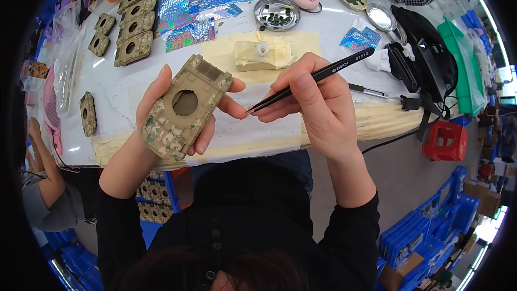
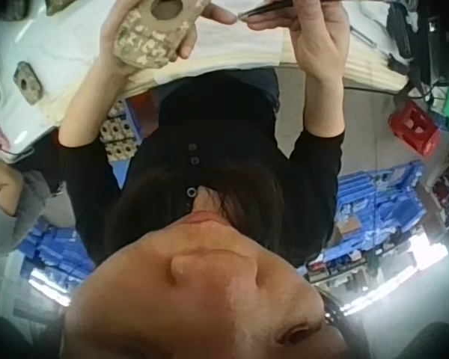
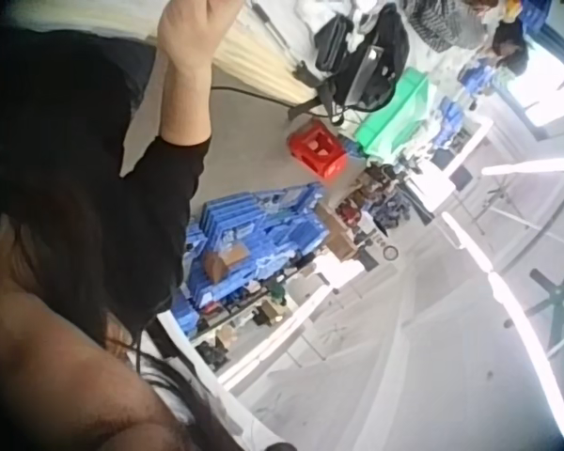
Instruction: Applying camouflage decals to the hull of a model tank using tweezers.
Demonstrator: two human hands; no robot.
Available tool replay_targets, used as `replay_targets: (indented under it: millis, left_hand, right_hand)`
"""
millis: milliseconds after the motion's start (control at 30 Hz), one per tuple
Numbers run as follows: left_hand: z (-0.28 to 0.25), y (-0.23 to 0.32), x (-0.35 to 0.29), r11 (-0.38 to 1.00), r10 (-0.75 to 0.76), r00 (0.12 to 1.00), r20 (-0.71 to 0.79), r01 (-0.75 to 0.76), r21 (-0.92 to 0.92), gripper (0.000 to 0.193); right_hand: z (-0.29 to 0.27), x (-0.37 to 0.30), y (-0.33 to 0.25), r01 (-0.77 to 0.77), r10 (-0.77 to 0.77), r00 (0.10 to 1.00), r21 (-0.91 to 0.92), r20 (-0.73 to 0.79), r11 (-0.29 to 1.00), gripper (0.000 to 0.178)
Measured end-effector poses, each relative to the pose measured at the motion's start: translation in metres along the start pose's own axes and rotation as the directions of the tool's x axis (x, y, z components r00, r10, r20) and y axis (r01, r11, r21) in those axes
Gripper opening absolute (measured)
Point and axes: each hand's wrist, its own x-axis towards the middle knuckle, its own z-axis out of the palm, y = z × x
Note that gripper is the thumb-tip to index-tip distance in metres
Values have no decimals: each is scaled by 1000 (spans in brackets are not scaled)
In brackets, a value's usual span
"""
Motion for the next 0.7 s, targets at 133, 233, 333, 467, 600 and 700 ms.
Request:
replay_targets:
  millis: [133, 233, 333, 467, 600, 700]
  left_hand:
    - [1, 1, -1, 1000, -22, 1000, -5, 22, -11, 65]
    - [3, 2, -1, 1000, -21, 999, -32, 21, 16, 65]
    - [2, 1, -1, 1000, -16, 1000, -16, 16, -2, 65]
    - [3, 1, 0, 1000, -20, 998, -53, 20, 12, 71]
    - [13, 1, 2, 999, -18, 989, -144, 25, 43, 84]
    - [12, 1, 1, 998, -21, 990, -140, 29, 54, 84]
  right_hand:
    - [0, 3, 0, -24, 25, 1000, -9, 16, 1000, 31]
    - [0, 4, -1, -45, 46, 999, -33, 25, 998, 31]
    - [1, 5, -1, -65, 66, 998, -40, 22, 997, 31]
    - [2, 6, -1, -92, 93, 996, -51, 14, 994, 31]
    - [4, 6, -4, -127, 126, 992, -69, -19, 989, 33]
    - [4, 7, -4, -141, 140, 990, -59, -15, 988, 33]
